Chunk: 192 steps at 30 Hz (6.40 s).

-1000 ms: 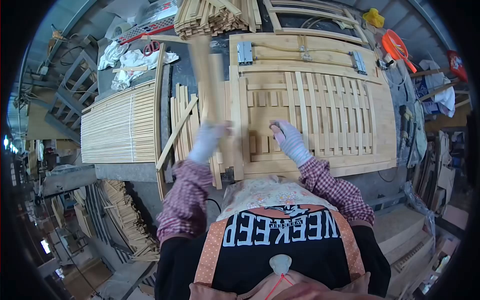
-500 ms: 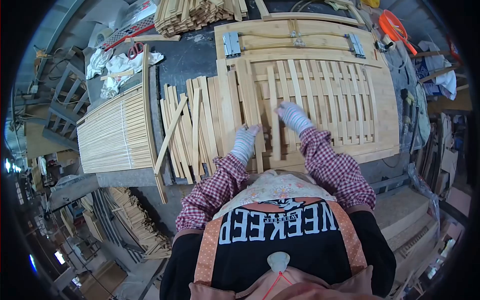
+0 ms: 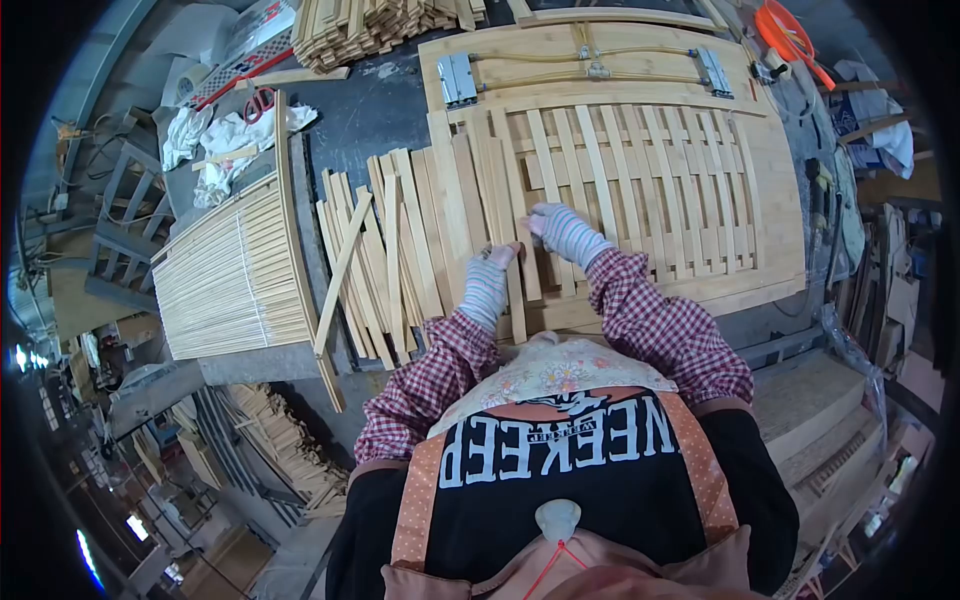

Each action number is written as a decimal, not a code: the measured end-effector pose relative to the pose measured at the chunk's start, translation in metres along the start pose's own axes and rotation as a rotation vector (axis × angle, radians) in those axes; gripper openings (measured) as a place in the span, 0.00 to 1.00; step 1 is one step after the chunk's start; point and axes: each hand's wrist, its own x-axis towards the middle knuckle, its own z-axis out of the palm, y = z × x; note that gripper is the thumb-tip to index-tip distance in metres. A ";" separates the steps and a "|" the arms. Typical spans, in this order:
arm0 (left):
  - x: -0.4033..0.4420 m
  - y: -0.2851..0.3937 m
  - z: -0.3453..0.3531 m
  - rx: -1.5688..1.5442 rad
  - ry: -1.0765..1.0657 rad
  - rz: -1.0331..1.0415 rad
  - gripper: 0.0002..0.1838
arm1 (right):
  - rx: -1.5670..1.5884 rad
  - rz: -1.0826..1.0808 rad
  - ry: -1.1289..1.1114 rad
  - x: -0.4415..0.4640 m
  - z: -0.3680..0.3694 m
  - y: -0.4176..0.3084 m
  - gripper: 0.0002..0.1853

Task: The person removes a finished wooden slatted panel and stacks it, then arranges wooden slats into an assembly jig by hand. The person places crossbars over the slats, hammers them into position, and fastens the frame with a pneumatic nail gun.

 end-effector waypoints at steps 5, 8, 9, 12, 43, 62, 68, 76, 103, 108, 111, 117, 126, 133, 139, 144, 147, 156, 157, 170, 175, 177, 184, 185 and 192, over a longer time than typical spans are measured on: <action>-0.049 0.079 0.002 -0.327 0.061 -0.182 0.15 | -0.015 0.295 -0.162 0.001 0.005 -0.008 0.16; -0.058 0.099 -0.006 -0.276 0.044 -0.174 0.14 | -0.028 0.476 -0.258 0.001 0.005 -0.015 0.15; -0.057 0.101 -0.008 -0.262 0.037 -0.168 0.14 | -0.038 0.536 -0.287 0.002 0.003 -0.016 0.15; -0.055 0.097 -0.017 -0.247 0.003 -0.125 0.15 | -0.129 0.578 -0.402 0.011 -0.010 -0.034 0.18; -0.088 0.120 -0.111 1.610 0.773 0.323 0.27 | -0.069 0.490 -0.397 0.044 0.005 -0.040 0.23; 0.141 0.127 0.160 1.451 0.452 0.807 0.14 | -0.225 0.233 0.449 -0.109 -0.130 0.316 0.26; 0.160 0.191 0.212 1.370 0.551 0.877 0.26 | 0.425 0.068 0.650 -0.135 -0.169 0.297 0.25; 0.391 0.269 0.395 1.763 0.447 1.063 0.38 | 0.458 0.380 0.510 -0.212 -0.208 0.307 0.14; -0.008 0.147 0.255 1.922 -0.148 0.626 0.17 | -0.305 0.004 0.298 -0.243 -0.185 0.256 0.25; 0.012 0.092 0.243 1.942 -0.150 0.398 0.17 | -0.317 -0.018 0.236 -0.233 -0.136 0.281 0.25; -0.001 0.085 0.242 1.878 -0.180 0.448 0.16 | -0.285 -0.013 0.219 -0.244 -0.126 0.275 0.26; 0.011 0.093 0.281 1.551 -0.167 0.886 0.14 | -0.290 -0.006 0.275 -0.241 -0.127 0.283 0.29; 0.007 0.076 0.298 1.333 -0.155 0.605 0.25 | 0.072 -0.137 0.365 -0.240 -0.168 0.294 0.26; 0.030 0.082 0.343 1.544 0.130 0.703 0.33 | -0.483 0.448 0.967 -0.203 -0.346 0.506 0.18; 0.039 0.086 0.343 1.549 0.099 0.657 0.35 | -0.904 0.224 0.718 -0.172 -0.343 0.653 0.15; 0.039 0.086 0.343 1.555 0.085 0.631 0.33 | -0.809 0.600 0.737 -0.173 -0.328 0.646 0.23; 0.037 0.090 0.347 1.519 -0.040 0.648 0.32 | -0.293 0.474 0.858 -0.190 -0.332 0.559 0.27; 0.030 0.094 0.353 1.544 -0.032 0.719 0.18 | -0.240 1.425 0.752 -0.445 -0.246 0.494 0.20; 0.030 0.097 0.354 1.487 -0.038 0.697 0.15 | -0.184 1.328 0.722 -0.460 -0.241 0.492 0.20; 0.017 0.082 0.324 1.450 0.203 0.763 0.12 | -0.574 1.381 0.484 -0.450 -0.218 0.546 0.27; 0.007 0.091 0.328 1.541 0.038 0.283 0.16 | -0.532 1.417 0.439 -0.481 -0.237 0.479 0.29; 0.006 0.100 0.336 1.526 -0.005 0.231 0.19 | -0.551 1.458 0.462 -0.495 -0.252 0.449 0.30; 0.009 0.094 0.336 1.477 -0.011 0.117 0.20 | 0.537 0.886 0.313 -0.296 -0.278 0.334 0.14; 0.012 0.094 0.335 1.480 -0.014 0.179 0.20 | 0.535 0.890 0.325 -0.260 -0.280 0.316 0.14; 0.006 0.091 0.319 1.409 -0.003 0.293 0.17 | 0.512 0.599 -0.119 -0.069 -0.278 0.306 0.15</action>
